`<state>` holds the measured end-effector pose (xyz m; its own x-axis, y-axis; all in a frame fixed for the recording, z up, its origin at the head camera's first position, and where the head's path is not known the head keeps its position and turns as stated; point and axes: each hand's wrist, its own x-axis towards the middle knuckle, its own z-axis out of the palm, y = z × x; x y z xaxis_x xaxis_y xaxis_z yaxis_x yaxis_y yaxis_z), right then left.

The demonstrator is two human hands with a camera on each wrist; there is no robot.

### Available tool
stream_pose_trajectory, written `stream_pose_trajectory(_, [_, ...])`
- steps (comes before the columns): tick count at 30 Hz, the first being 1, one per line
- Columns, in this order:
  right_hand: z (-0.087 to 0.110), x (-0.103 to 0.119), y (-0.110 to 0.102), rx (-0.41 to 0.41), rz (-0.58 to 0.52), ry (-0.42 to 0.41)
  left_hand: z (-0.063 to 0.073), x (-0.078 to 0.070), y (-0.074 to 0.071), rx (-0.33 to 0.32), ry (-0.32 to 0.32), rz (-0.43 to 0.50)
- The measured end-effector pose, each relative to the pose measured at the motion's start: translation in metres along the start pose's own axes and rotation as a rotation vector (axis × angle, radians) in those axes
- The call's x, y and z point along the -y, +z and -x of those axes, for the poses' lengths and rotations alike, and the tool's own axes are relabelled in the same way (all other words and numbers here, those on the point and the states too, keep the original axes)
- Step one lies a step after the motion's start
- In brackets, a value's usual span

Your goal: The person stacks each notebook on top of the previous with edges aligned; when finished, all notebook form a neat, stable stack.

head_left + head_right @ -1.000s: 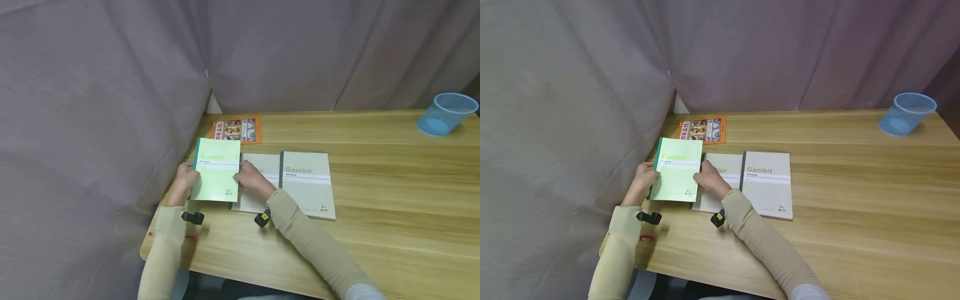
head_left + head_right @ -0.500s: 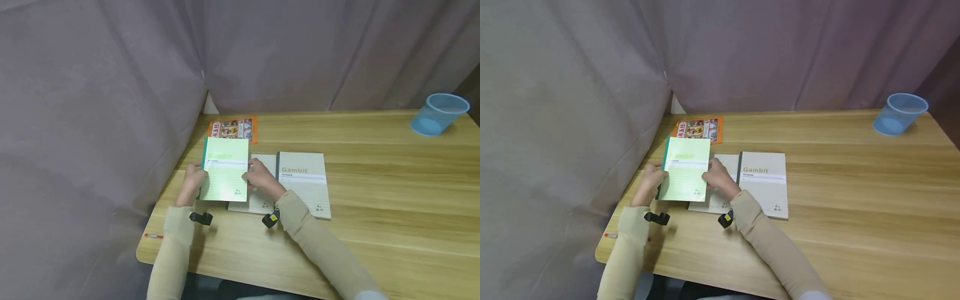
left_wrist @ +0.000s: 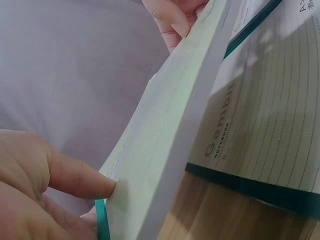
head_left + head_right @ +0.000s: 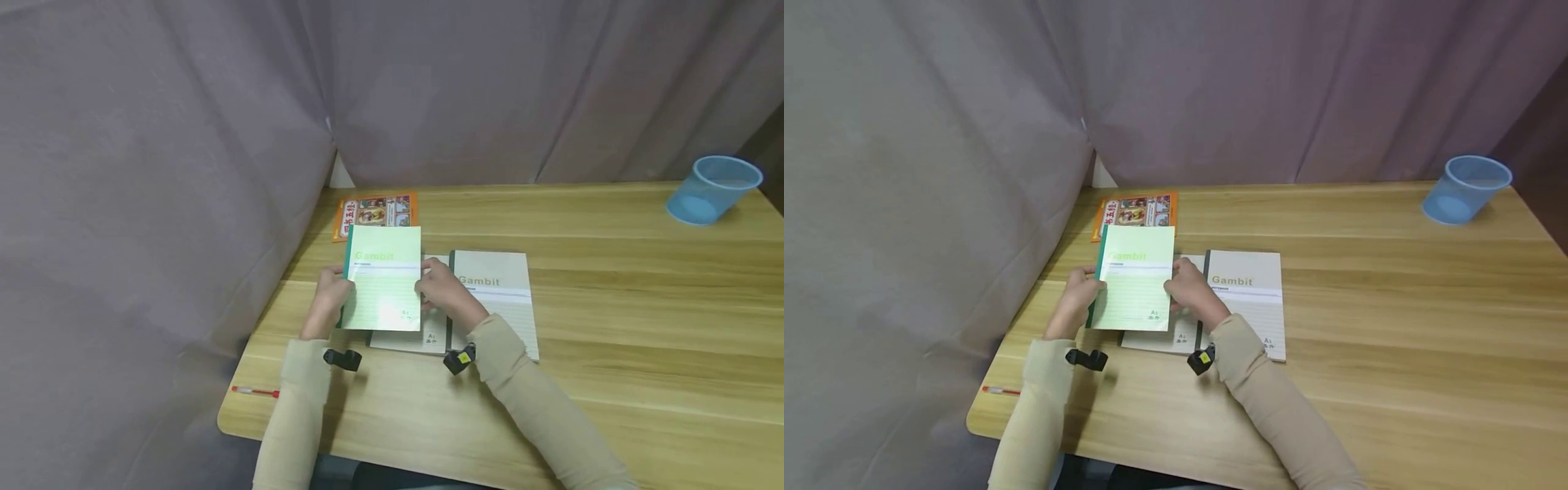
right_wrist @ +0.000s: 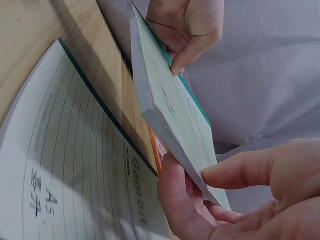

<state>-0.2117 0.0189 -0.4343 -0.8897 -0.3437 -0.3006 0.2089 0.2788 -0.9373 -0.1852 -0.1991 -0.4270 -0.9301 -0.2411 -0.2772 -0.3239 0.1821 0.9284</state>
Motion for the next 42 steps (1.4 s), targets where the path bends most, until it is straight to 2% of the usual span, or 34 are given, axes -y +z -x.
stream_pose_trajectory(11, [0.013, -0.003, -0.017, -0.013, 0.009, -0.022, 0.005, 0.0, 0.013, 0.029, -0.014, -0.018])
stream_pose_trajectory(20, [0.02, -0.003, -0.032, -0.031, 0.052, -0.04, 0.009, -0.005, 0.026, 0.046, 0.028, 0.036])
stream_pose_trajectory(27, [0.029, -0.008, -0.044, -0.031, 0.062, -0.043, 0.014, -0.005, 0.036, 0.072, 0.027, 0.089])
stream_pose_trajectory(36, [0.042, -0.012, -0.063, -0.074, 0.061, -0.066, 0.012, -0.011, 0.055, 0.108, 0.055, 0.021])
stream_pose_trajectory(42, [0.052, -0.017, -0.076, -0.092, 0.102, -0.04, 0.009, -0.014, 0.071, 0.13, 0.085, -0.011])
